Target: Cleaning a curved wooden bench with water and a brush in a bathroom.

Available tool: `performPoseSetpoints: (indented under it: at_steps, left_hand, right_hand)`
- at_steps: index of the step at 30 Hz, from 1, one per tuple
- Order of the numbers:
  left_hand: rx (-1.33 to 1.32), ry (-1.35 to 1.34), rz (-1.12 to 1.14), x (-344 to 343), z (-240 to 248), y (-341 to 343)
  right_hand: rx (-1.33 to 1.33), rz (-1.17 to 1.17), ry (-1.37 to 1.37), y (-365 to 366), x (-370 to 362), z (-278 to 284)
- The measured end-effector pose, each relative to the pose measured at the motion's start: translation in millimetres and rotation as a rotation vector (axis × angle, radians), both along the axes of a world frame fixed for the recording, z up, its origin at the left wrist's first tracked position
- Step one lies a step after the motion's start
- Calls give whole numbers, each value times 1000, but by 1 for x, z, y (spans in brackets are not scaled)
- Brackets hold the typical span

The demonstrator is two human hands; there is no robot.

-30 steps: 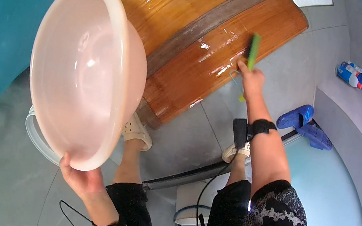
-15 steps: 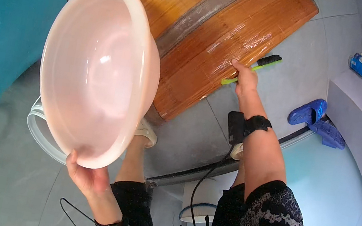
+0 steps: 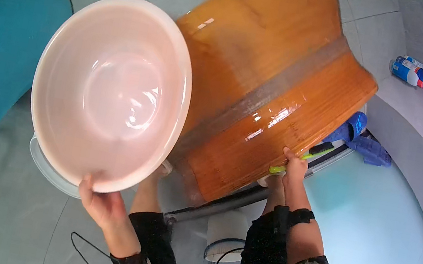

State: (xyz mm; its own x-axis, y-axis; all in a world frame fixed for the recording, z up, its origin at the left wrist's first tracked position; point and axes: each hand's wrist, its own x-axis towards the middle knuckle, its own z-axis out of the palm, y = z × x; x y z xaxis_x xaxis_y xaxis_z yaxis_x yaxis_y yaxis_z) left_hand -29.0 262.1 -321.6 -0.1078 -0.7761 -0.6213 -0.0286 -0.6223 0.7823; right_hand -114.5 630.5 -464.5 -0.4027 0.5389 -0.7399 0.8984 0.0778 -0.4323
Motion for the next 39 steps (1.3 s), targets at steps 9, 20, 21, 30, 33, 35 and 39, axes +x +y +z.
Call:
performPoseSetpoints:
  at_steps: [9, 20, 21, 30, 33, 35, 39]
  left_hand:
    - [44, -39, 41, -24, 79, -32]
    - [-391, 364, 39, -29, 178, -238]
    - [-303, 297, 36, -42, 170, -247]
    - [-281, 210, 105, -41, 54, -346]
    - [-288, 176, 87, -63, 31, -331]
    - [-282, 55, 76, -89, 5, -300]
    - [-385, -139, -954, -147, -72, -156]
  right_hand:
    - [-22, -183, -110, -10, 36, -6]
    - [125, -126, -210, -46, 6, 41]
    - [124, -128, -200, -42, 7, 39]
    - [188, -132, -26, -20, 30, 20]
    - [105, -99, -244, -40, 14, 44]
    - [115, -114, -209, -14, 26, 24]
    - [49, -213, -147, -20, 30, 23]
